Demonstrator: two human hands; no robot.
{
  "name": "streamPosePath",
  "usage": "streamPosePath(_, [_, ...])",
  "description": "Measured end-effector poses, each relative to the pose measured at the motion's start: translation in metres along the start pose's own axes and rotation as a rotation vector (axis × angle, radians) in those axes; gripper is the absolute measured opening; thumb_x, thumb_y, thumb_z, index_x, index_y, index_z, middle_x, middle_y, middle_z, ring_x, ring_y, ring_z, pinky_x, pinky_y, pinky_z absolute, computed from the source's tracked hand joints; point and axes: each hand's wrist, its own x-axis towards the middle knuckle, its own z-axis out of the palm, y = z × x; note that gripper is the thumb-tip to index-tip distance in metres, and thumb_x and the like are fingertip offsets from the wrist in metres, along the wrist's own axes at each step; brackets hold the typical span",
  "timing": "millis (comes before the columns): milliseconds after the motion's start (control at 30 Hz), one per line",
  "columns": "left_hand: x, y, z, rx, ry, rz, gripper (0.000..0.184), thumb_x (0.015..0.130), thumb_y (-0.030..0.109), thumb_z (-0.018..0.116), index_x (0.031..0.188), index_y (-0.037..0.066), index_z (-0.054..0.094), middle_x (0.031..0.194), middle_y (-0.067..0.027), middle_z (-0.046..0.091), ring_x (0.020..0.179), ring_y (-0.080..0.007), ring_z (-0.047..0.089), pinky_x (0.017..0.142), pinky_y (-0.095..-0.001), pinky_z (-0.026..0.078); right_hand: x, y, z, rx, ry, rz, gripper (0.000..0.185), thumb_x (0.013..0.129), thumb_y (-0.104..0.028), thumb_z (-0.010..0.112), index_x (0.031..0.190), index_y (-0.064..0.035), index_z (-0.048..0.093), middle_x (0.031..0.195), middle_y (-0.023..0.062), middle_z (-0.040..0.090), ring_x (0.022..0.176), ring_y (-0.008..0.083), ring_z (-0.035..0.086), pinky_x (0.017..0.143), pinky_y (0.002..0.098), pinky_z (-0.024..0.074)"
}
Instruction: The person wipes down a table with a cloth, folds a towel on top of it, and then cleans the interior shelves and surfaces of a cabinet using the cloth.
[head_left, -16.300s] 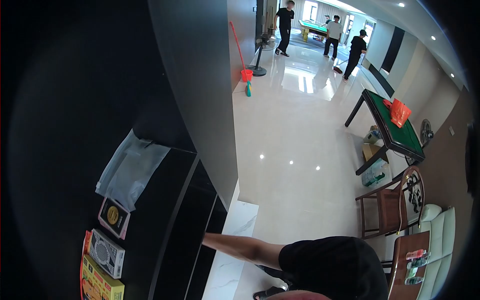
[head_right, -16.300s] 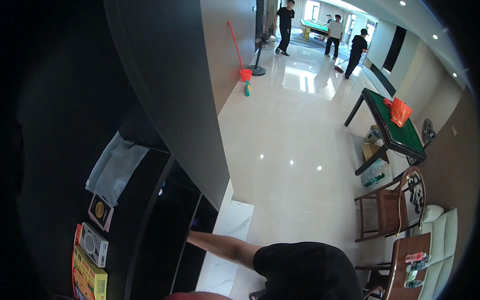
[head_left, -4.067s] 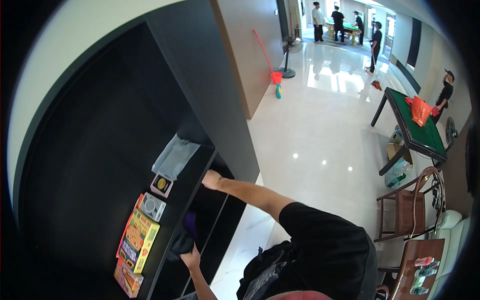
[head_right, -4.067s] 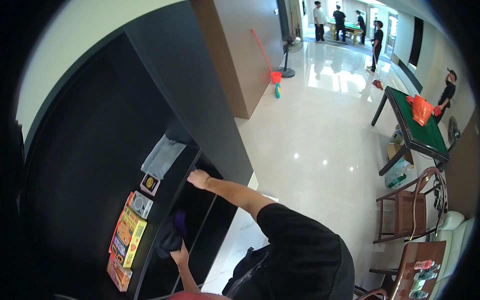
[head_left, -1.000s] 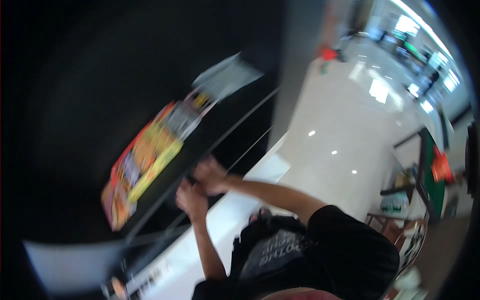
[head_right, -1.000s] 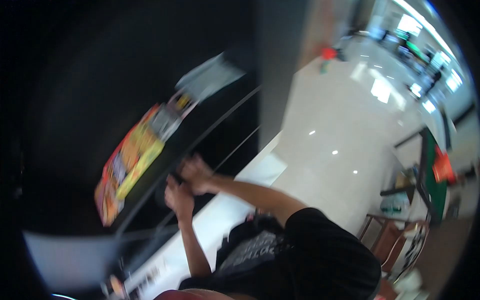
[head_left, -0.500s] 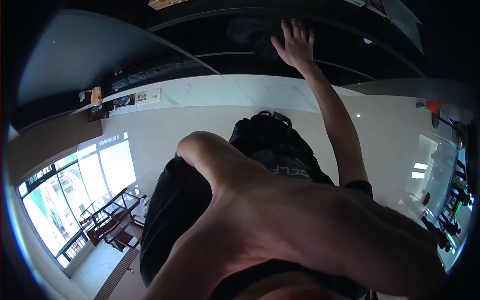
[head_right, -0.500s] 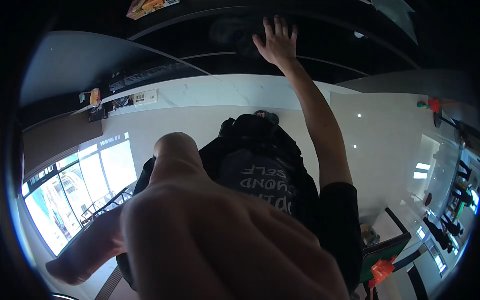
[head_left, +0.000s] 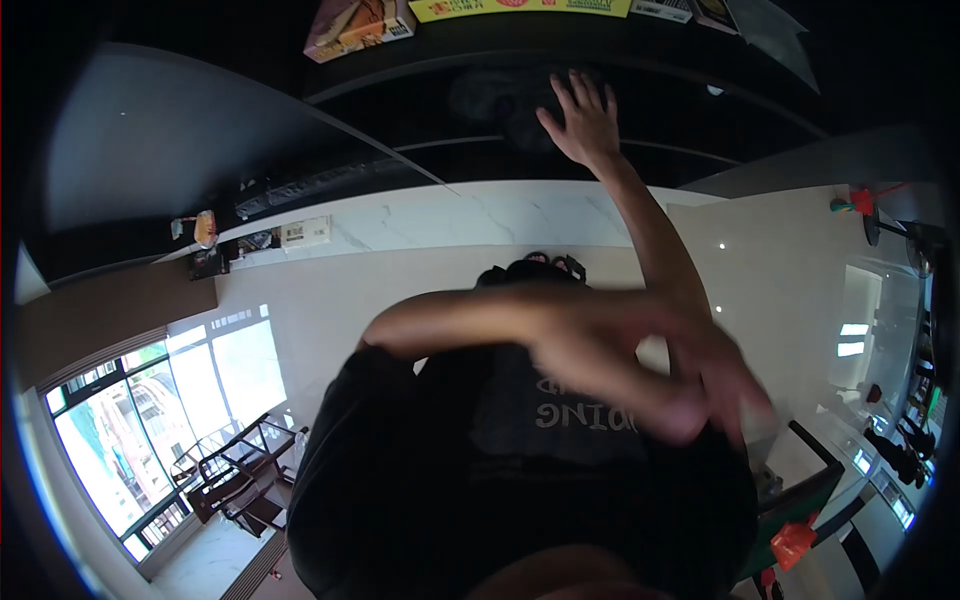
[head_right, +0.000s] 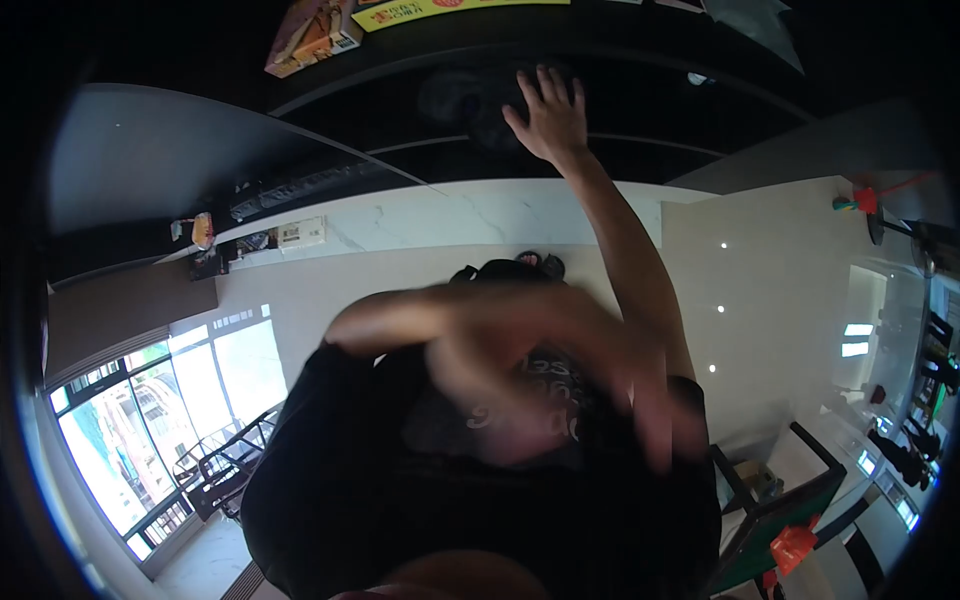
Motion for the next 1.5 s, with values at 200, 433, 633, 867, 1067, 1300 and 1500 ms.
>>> streamPosePath(200, [-0.04,-0.096,-0.181,1.708,0.561,-0.174,0.039,0.085,0.019,0.068,0.124,0.014,0.063,0.131,-0.0106,0.057,0.117,-0.0336,0.057,0.095,-0.0501,0.049,-0.034,0.07,-0.011,-0.006,-0.118,-0.223,0.06,0.089,-0.04,0.065,0.144,-0.0229,0.049,0.152,0.0081,0.044,0.145,0.023,0.035,0.122,0.0503,0.019])
streamPosePath(433, [-0.086,-0.125,-0.289,2.035,0.746,-0.479,0.062,0.095,0.05,0.055,0.145,0.014,0.049,0.134,-0.0169,0.056,0.125,-0.0371,0.05,0.106,-0.0481,0.037,-0.049,0.094,-0.035,0.331,-0.092,0.037,0.06,0.084,-0.029,0.067,0.141,-0.0186,0.053,0.149,0.011,0.048,0.143,0.0271,0.037,0.122,0.0529,0.0173])
streamPosePath(633, [-0.118,-0.114,-0.268,2.008,0.909,-0.498,0.065,0.094,0.048,0.058,0.147,0.011,0.046,0.144,-0.0191,0.05,0.135,-0.0401,0.042,0.111,-0.0493,0.033,-0.018,0.044,-0.024,0.269,-0.081,0.018,0.052,0.083,-0.024,0.062,0.132,-0.0106,0.056,0.145,0.012,0.052,0.141,0.028,0.04,0.122,0.0533,0.0167])
streamPosePath(867, [-0.208,-0.074,-0.231,2.096,1.181,-0.575,0.065,0.096,0.044,0.057,0.15,0.012,0.042,0.147,-0.0188,0.047,0.136,-0.0415,0.041,0.111,-0.0503,0.031,0.014,-0.054,-0.003,0.415,-0.066,-0.168,0.053,0.083,-0.026,0.06,0.133,-0.0081,0.056,0.145,0.014,0.051,0.141,0.0289,0.041,0.122,0.0517,0.0137])
streamPosePath(1067, [-0.214,-0.072,-0.229,2.13,1.218,-0.635,0.058,0.097,0.037,0.056,0.147,0.01,0.046,0.145,-0.0154,0.051,0.134,-0.041,0.042,0.11,-0.0497,0.032,0.017,-0.064,-0.004,0.416,-0.075,-0.191,0.053,0.083,-0.03,0.062,0.132,-0.0088,0.057,0.144,0.0137,0.052,0.14,0.0284,0.042,0.122,0.0515,0.0143])
streamPosePath(1300, [-0.163,-0.099,-0.251,2.164,1.036,-0.489,0.055,0.095,0.035,0.056,0.144,0.009,0.049,0.135,-0.0141,0.055,0.131,-0.04,0.043,0.106,-0.0531,0.033,-0.017,-0.003,-0.022,0.373,0.01,-0.093,0.054,0.082,-0.033,0.067,0.132,-0.013,0.06,0.14,0.0097,0.056,0.137,0.0225,0.046,0.122,0.0476,0.0199])
streamPosePath(1500, [-0.106,-0.129,-0.246,2.051,0.94,-0.389,0.059,0.091,0.035,0.065,0.142,0.01,0.051,0.13,-0.0108,0.056,0.125,-0.0365,0.047,0.101,-0.0507,0.035,-0.061,0.058,-0.048,0.416,0.024,0.013,0.046,0.08,-0.021,0.071,0.125,-0.0135,0.064,0.138,0.0091,0.058,0.133,0.0233,0.049,0.119,0.0488,0.0253])
